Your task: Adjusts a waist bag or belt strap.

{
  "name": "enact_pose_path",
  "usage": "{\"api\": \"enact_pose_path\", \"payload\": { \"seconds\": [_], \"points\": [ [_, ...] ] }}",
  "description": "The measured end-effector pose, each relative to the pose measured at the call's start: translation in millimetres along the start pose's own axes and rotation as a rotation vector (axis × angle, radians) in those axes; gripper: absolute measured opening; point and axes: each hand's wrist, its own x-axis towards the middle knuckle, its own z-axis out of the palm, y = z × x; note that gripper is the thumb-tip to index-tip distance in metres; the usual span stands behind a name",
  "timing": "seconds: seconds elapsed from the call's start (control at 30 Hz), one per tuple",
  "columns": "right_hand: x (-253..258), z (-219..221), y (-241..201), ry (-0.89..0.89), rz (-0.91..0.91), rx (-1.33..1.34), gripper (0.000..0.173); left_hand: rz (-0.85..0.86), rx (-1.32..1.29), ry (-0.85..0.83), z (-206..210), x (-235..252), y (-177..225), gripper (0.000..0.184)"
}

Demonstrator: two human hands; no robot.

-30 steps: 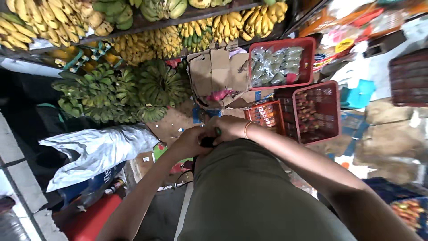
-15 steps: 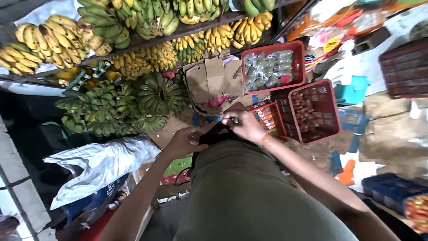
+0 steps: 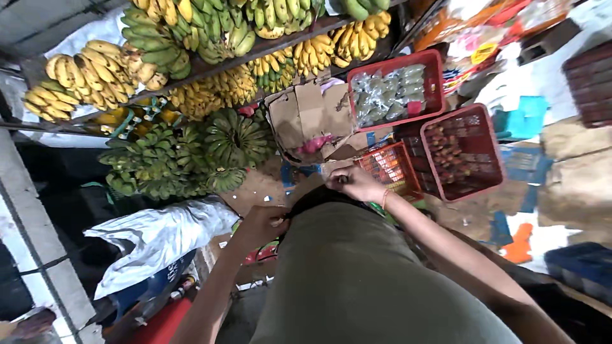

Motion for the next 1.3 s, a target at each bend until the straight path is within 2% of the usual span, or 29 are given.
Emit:
{"api": "enact_pose_path", "payload": {
  "seconds": [0.1,0.17,0.23,0.37,0.47,0.67,0.83,0.9,1.0,1.1,1.17,1.23,1.27,1.3],
  "points": [
    [3,1,-2,-0.198,-0.147,-0.052,0.027,0.097,0.278,0.103,18,-10,9,0.031],
    [-3,-10,-7,-0.331,-0.117,-0.119,0.044,0.088,0.350,0.147,26,-13,12,0.031],
    [-11,-19,-10,-0.406,-0.061,-0.194,0.049,0.067,0.353,0.164,29,-14,14,0.031],
    [-15,-22,-23,-0.400,0.114,-0.163,0.044,0.070,0.359,0.157,31,-15,14,0.031],
    [-9,-24,-20,-0.396,0.133,-0.101,0.033,0.069,0.374,0.130,29,-16,16,0.032],
    [7,-33,-4,-0.602,0.285,0.178,0.020,0.054,0.420,0.012,23,-17,19,0.035],
    [2,-43,16,-0.673,0.262,0.231,0.020,0.090,0.407,-0.119,10,-23,20,0.039],
    [-3,-41,19,-0.662,0.276,0.268,0.018,0.073,0.382,-0.176,6,-27,20,0.041],
    [2,-34,16,-0.618,0.300,0.254,0.024,0.008,0.364,-0.247,1,-28,20,0.043],
    [2,-30,23,-0.596,0.335,0.203,0.030,0.020,0.380,-0.245,1,-30,20,0.042],
    [-4,-35,33,-0.617,0.279,0.220,0.035,0.008,0.392,-0.238,0,-33,22,0.043],
    [-23,-52,39,-0.619,0.105,0.254,0.038,-0.005,0.397,-0.231,-1,-36,22,0.044],
    [-42,-67,19,-0.600,0.118,0.213,0.036,-0.008,0.402,-0.230,-1,-38,23,0.044],
    [-55,-78,-41,-0.563,0.567,0.038,0.036,-0.008,0.411,-0.226,-1,-39,24,0.045]
  ]
}}
